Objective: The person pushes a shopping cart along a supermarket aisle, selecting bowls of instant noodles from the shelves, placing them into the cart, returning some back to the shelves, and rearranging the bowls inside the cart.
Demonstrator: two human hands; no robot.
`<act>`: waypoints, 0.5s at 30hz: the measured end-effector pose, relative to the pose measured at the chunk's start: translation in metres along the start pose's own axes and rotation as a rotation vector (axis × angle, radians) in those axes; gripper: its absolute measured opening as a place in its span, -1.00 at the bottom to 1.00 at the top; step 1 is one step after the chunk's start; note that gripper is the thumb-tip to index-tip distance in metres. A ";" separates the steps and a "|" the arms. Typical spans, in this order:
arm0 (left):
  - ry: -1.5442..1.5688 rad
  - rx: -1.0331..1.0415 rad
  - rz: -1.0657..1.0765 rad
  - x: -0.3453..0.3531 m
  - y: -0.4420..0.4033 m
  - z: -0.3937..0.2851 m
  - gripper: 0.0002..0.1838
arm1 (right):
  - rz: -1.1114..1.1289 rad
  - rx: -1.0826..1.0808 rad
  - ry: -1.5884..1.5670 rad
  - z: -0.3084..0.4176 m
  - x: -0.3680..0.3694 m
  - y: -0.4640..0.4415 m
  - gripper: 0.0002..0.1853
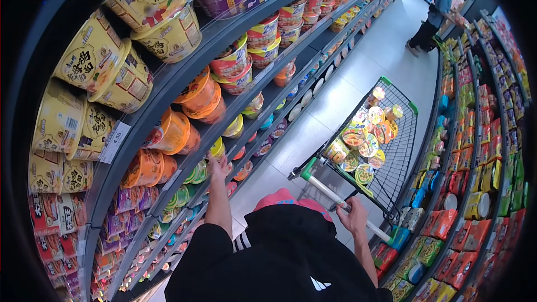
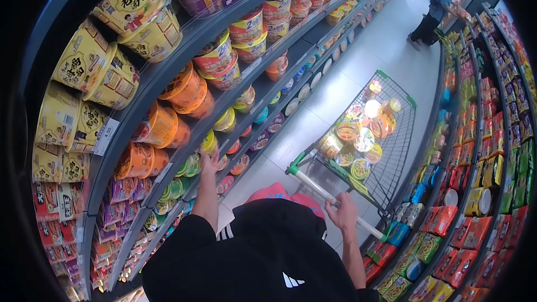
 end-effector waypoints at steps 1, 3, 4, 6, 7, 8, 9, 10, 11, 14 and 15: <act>0.007 -0.005 0.023 0.000 -0.001 -0.001 -0.18 | 0.005 0.001 -0.001 0.001 -0.001 0.001 -0.57; 0.008 -0.043 0.055 -0.001 -0.002 -0.002 -0.18 | 0.009 -0.005 -0.004 0.003 -0.001 0.002 -0.57; 0.000 -0.077 0.064 -0.002 -0.002 -0.002 -0.18 | 0.010 -0.009 -0.006 0.003 -0.001 0.002 -0.57; -0.007 -0.102 0.058 -0.003 -0.007 0.002 -0.19 | 0.020 -0.014 -0.012 0.004 -0.001 0.002 -0.57; -0.007 -0.094 0.040 -0.007 -0.014 0.006 -0.19 | 0.027 -0.014 -0.012 0.004 -0.001 0.003 -0.57; -0.006 -0.085 0.021 -0.011 -0.020 0.009 -0.19 | 0.027 -0.014 -0.012 0.004 -0.002 0.004 -0.58; -0.025 -0.075 0.011 -0.013 -0.024 0.010 -0.20 | 0.027 -0.014 -0.013 0.005 -0.003 0.004 -0.58; -0.044 -0.063 0.002 -0.014 -0.029 0.010 -0.20 | 0.027 -0.016 -0.015 0.006 -0.004 0.004 -0.58; -0.062 -0.051 -0.008 -0.015 -0.033 0.011 -0.21 | 0.021 -0.017 -0.015 0.007 -0.004 0.004 -0.58; -0.172 0.077 -0.127 0.003 -0.003 0.004 -0.35 | 0.011 -0.024 -0.011 0.008 -0.003 0.005 -0.58; -0.172 0.083 -0.130 0.000 -0.007 0.005 -0.40 | 0.013 -0.028 -0.006 0.009 -0.005 0.005 -0.58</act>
Point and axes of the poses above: each hand's wrist, its own y-axis away from the middle knuckle, its own x-axis out of the palm, z = x × y, the point moved 1 cm from there along -y, towards the middle knuckle, and after that the axes turned 5 degrees about y, right-handed, at the moved point
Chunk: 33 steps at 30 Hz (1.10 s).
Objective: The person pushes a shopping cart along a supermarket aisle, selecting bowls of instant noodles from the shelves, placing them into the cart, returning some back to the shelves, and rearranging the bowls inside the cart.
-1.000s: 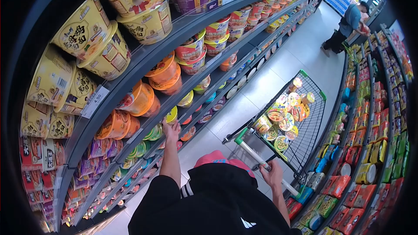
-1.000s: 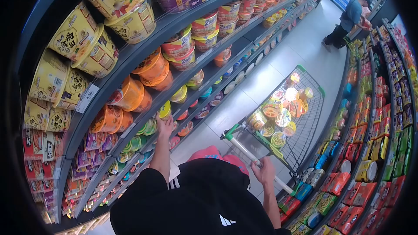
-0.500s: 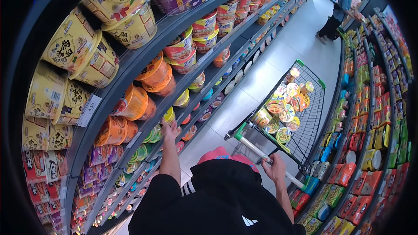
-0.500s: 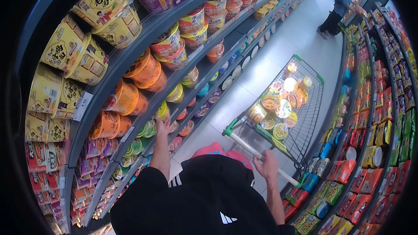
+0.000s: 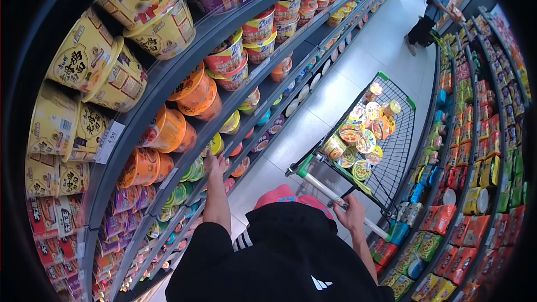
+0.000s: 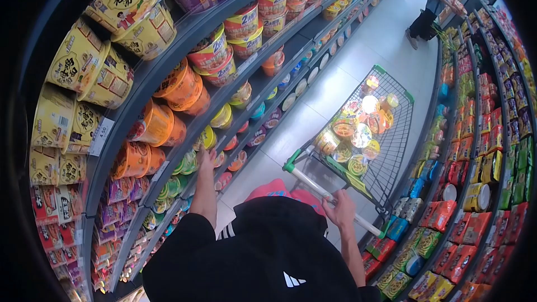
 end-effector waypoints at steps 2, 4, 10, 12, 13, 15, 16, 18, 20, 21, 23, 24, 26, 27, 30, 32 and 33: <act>0.000 0.012 -0.006 -0.002 -0.010 0.002 -0.46 | 0.003 0.003 -0.001 0.002 -0.002 -0.001 -0.60; 0.082 0.009 -0.013 0.000 -0.006 0.005 -0.47 | 0.012 0.021 -0.015 0.006 -0.004 0.000 -0.62; 0.000 -0.129 0.001 0.011 0.045 0.017 -0.52 | 0.021 0.030 -0.003 0.008 -0.006 0.003 -0.62; -0.243 -0.014 0.189 0.018 0.085 0.035 -0.58 | 0.040 0.059 -0.018 0.009 -0.006 0.003 -0.62; -0.437 0.100 0.327 0.025 0.120 0.043 -0.63 | 0.051 0.076 -0.028 0.009 -0.005 0.005 -0.62; -0.511 0.132 0.595 0.039 0.174 0.064 -0.68 | 0.047 0.048 -0.020 0.006 0.000 0.006 -0.58; -0.596 0.191 0.687 0.050 0.206 0.065 -0.67 | 0.046 0.030 -0.015 0.004 0.002 0.007 -0.56; -0.734 0.405 0.870 0.071 0.240 0.082 -0.62 | 0.050 -0.005 -0.030 0.003 0.004 0.010 -0.57; -0.865 0.680 1.025 0.081 0.264 0.103 -0.55 | 0.054 -0.039 -0.055 0.006 0.004 0.011 -0.56; -0.943 0.798 1.089 0.083 0.279 0.111 -0.53 | 0.057 -0.051 -0.072 0.007 0.005 0.015 -0.55; -1.039 0.905 1.142 0.080 0.304 0.114 -0.50 | 0.066 -0.062 -0.098 0.010 0.006 0.020 -0.54; -1.061 0.891 1.134 0.075 0.318 0.111 -0.49 | 0.073 -0.059 -0.108 0.011 0.008 0.024 -0.54; -1.095 0.770 1.148 0.069 0.340 0.094 -0.45 | 0.203 -0.008 -0.111 0.015 0.005 0.032 -0.52; -1.077 0.812 1.161 0.064 0.334 0.094 -0.45 | 0.204 -0.020 -0.116 0.018 0.004 0.036 -0.51; -1.044 0.907 1.181 0.040 0.321 0.096 -0.42 | 0.242 -0.046 -0.126 0.024 0.005 0.055 -0.46; -1.055 0.923 1.159 0.025 0.319 0.095 -0.43 | 0.286 -0.030 -0.187 0.028 0.003 0.067 -0.46; -1.059 0.935 1.153 0.021 0.321 0.093 -0.43 | 0.302 -0.020 -0.218 0.028 0.001 0.074 -0.46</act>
Point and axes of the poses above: each hand's wrist, its own y-axis away from the middle knuckle, its own x-axis out of the palm, z = x × y, the point moved 1 cm from there along -y, towards the middle knuckle, and after that the axes turned 5 degrees about y, right-handed, at the moved point
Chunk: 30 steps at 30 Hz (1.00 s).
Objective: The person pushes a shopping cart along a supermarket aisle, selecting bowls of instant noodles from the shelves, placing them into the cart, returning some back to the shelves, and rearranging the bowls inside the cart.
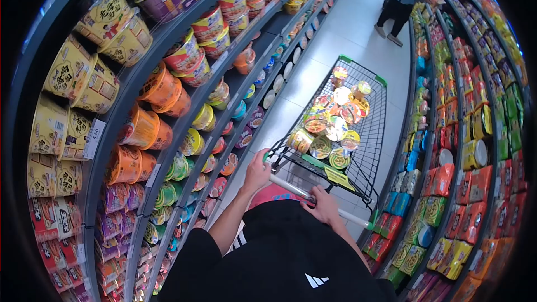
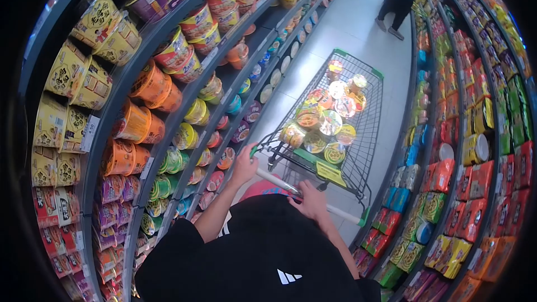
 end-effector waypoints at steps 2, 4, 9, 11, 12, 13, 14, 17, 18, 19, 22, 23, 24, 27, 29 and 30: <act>-0.046 -0.080 0.010 -0.003 0.016 0.003 -0.44 | -0.035 -0.054 -0.065 -0.009 0.010 0.011 -0.52; -0.080 -0.140 0.024 -0.004 0.032 0.018 -0.44 | -0.106 -0.102 -0.168 -0.012 0.022 0.025 -0.55; -0.047 -0.199 0.071 -0.011 0.067 0.042 -0.43 | -0.251 -0.047 -0.488 -0.006 0.028 0.067 -0.70; 0.055 -0.326 0.091 -0.013 0.081 0.039 -0.43 | -0.291 -0.090 -0.421 -0.014 0.035 0.086 -0.72; 0.048 -0.331 0.094 -0.013 0.084 0.042 -0.42 | -0.312 -0.112 -0.386 -0.018 0.038 0.095 -0.73; 0.043 -0.337 0.093 -0.016 0.087 0.046 -0.42 | -0.382 -0.100 -0.346 -0.024 0.037 0.106 -0.73; 0.041 -0.344 0.089 -0.018 0.089 0.049 -0.41 | -0.448 -0.088 -0.302 -0.031 0.035 0.119 -0.73; -0.028 -0.289 0.081 -0.022 0.092 0.046 -0.37 | -0.614 0.004 -0.110 -0.069 0.023 0.152 -0.71; -0.035 -0.294 0.089 -0.024 0.094 0.043 -0.37 | -0.663 0.047 -0.038 -0.083 0.020 0.162 -0.69; -0.052 -0.292 0.097 -0.025 0.096 0.044 -0.37 | -0.672 0.141 -0.018 -0.098 0.018 0.170 -0.69; -0.030 -0.268 0.116 -0.026 0.108 0.037 -0.39 | -0.657 0.354 0.044 -0.116 0.018 0.183 -0.67; -0.050 -0.306 0.143 -0.026 0.112 0.033 -0.38 | -0.624 0.374 0.070 -0.116 0.020 0.183 -0.64; -0.071 -0.344 0.170 -0.026 0.118 0.026 -0.38 | -0.589 0.394 0.096 -0.113 0.021 0.185 -0.62; -0.102 -0.378 0.218 -0.027 0.133 0.014 -0.38 | -0.583 0.394 0.103 -0.116 0.024 0.195 -0.56; -0.093 -0.415 0.249 -0.027 0.140 0.009 -0.40 | -0.545 0.398 0.106 -0.114 0.024 0.204 -0.54; -0.080 -0.456 0.269 -0.029 0.143 -0.005 -0.40 | -0.525 0.398 0.109 -0.112 0.024 0.209 -0.53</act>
Point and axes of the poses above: each hand's wrist, its own y-axis away from the middle knuckle, its own x-axis out of the palm, z = x × y, the point moved 1 cm from there along -y, towards the middle knuckle, and after that the axes turned 5 degrees about y, right-handed, at the moved point
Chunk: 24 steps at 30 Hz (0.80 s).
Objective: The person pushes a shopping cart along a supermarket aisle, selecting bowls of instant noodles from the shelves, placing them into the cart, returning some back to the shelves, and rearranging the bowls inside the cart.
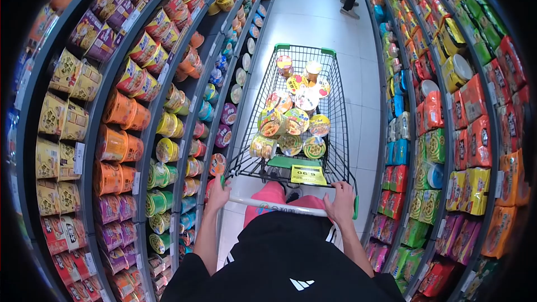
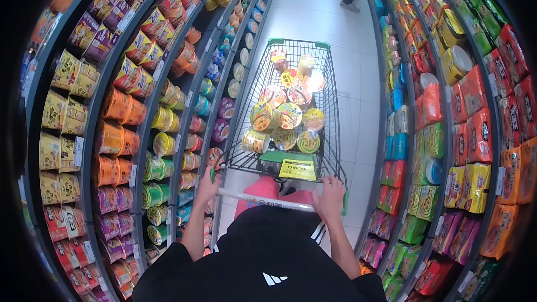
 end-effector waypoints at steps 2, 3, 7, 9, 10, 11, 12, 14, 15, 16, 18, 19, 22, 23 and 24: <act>-0.101 -0.041 0.006 0.000 0.007 0.001 -0.40 | 0.017 -0.001 0.006 -0.001 -0.004 0.008 -0.54; -0.217 -0.044 -0.012 0.000 0.006 0.008 -0.39 | 0.028 -0.003 0.007 0.000 -0.004 0.012 -0.54; -0.396 -0.188 -0.052 -0.002 -0.004 0.037 -0.43 | 0.030 -0.009 0.006 0.003 -0.004 0.025 -0.56; -0.414 -0.247 -0.031 -0.004 -0.006 0.041 -0.51 | 0.028 -0.020 -0.001 0.004 -0.002 0.031 -0.55; -0.391 -0.281 -0.005 -0.006 -0.005 0.032 -0.55 | 0.025 -0.027 -0.003 0.004 -0.001 0.031 -0.55; -0.366 -0.314 0.017 -0.005 -0.005 0.025 -0.57 | 0.014 -0.061 -0.001 0.004 -0.002 0.030 -0.56; -0.373 -0.285 -0.006 -0.004 -0.004 0.024 -0.57 | 0.005 -0.096 0.001 0.004 -0.003 0.030 -0.58; -0.393 -0.228 -0.055 -0.003 0.001 0.025 -0.56 | -0.004 -0.152 -0.022 0.009 -0.001 0.024 -0.61; -0.411 -0.236 -0.066 -0.003 0.003 0.025 -0.56 | -0.003 -0.170 -0.046 0.014 -0.001 0.013 -0.62; -0.429 -0.243 -0.076 -0.003 0.005 0.024 -0.56 | -0.004 -0.187 -0.070 0.020 0.000 0.001 -0.63; -0.454 -0.236 -0.098 -0.001 0.009 0.020 -0.56 | -0.034 -0.226 -0.103 0.026 0.015 -0.028 -0.63; -0.461 -0.224 -0.111 0.000 0.012 0.016 -0.56 | -0.029 -0.236 -0.093 0.025 0.030 -0.044 -0.61; -0.509 -0.175 -0.170 0.002 0.017 0.015 -0.56 | 0.120 -0.201 -0.059 0.011 0.085 -0.095 -0.47; -0.529 -0.161 -0.194 0.002 0.020 0.015 -0.56 | 0.195 -0.180 -0.046 0.005 0.103 -0.108 -0.41; -0.507 -0.172 -0.183 0.002 0.022 0.014 -0.56 | 0.208 -0.134 -0.046 -0.001 0.120 -0.120 -0.34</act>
Point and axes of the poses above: each hand's wrist, its own y-axis away from the middle knuckle, its own x-axis out of the palm, z = x × y, the point moved 1 cm from there along -y, towards the middle knuckle, and after that the axes turned 5 degrees about y, right-handed, at the moved point
